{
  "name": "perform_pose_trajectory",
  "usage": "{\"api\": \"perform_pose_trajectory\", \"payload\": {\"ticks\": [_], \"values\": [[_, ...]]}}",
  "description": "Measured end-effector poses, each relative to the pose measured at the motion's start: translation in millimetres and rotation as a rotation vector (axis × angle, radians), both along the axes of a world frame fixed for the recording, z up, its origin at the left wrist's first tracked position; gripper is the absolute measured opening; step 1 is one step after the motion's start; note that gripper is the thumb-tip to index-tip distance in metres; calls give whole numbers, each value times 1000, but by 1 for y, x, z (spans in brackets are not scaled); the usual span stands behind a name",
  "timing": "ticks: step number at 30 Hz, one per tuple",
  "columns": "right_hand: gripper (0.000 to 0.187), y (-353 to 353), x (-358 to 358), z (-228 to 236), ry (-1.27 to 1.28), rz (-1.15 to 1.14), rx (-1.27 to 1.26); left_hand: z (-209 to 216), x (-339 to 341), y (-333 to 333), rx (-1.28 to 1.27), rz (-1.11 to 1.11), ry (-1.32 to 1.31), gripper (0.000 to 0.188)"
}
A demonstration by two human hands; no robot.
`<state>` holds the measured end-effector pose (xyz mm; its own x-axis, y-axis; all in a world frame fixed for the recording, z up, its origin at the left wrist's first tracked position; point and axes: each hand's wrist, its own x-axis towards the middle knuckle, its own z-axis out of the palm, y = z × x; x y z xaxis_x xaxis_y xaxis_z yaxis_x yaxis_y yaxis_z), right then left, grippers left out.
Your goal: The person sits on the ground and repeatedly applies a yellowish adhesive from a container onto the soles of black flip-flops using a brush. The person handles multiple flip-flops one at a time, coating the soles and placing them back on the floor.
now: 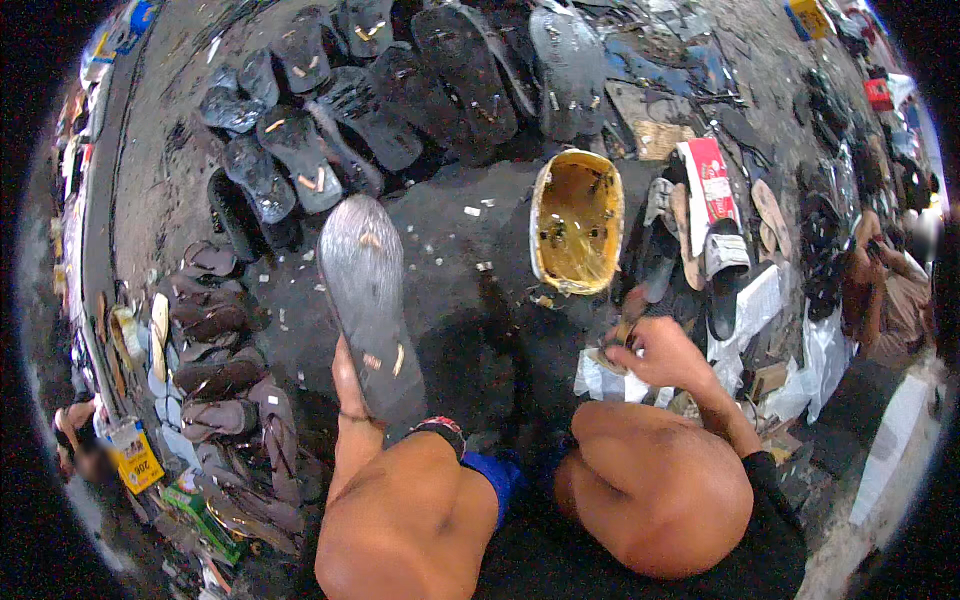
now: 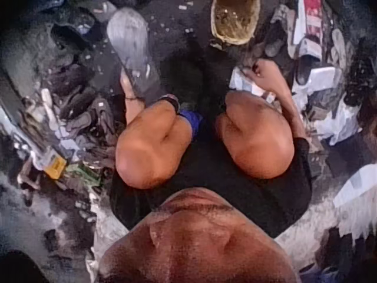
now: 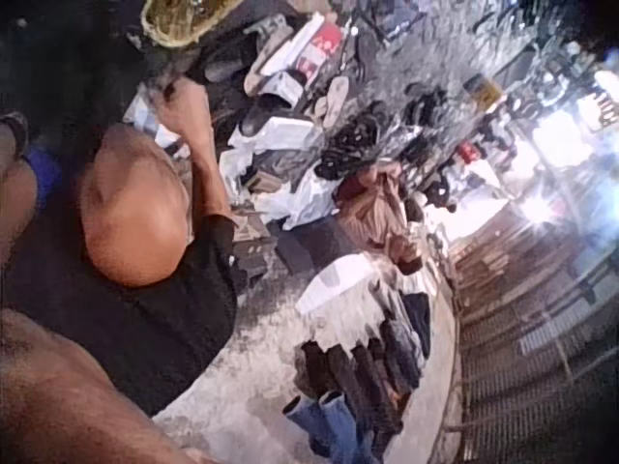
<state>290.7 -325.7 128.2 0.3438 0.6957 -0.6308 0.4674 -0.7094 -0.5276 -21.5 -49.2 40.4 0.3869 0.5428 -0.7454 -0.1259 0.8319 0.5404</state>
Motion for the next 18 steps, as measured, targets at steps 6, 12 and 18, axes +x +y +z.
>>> {"api": "perform_pose_trajectory", "payload": {"ticks": [6,12,18], "values": [[28,131,-15,41,381,-301,865,47,121,13,-68,-24,-238,53],[31,218,-4,6,77,51,1190,29,116,24,-99,-123,-815,53],[39,167,-29,28,-140,324,1300,17,101,31,-193,-12,-875,62]]}}
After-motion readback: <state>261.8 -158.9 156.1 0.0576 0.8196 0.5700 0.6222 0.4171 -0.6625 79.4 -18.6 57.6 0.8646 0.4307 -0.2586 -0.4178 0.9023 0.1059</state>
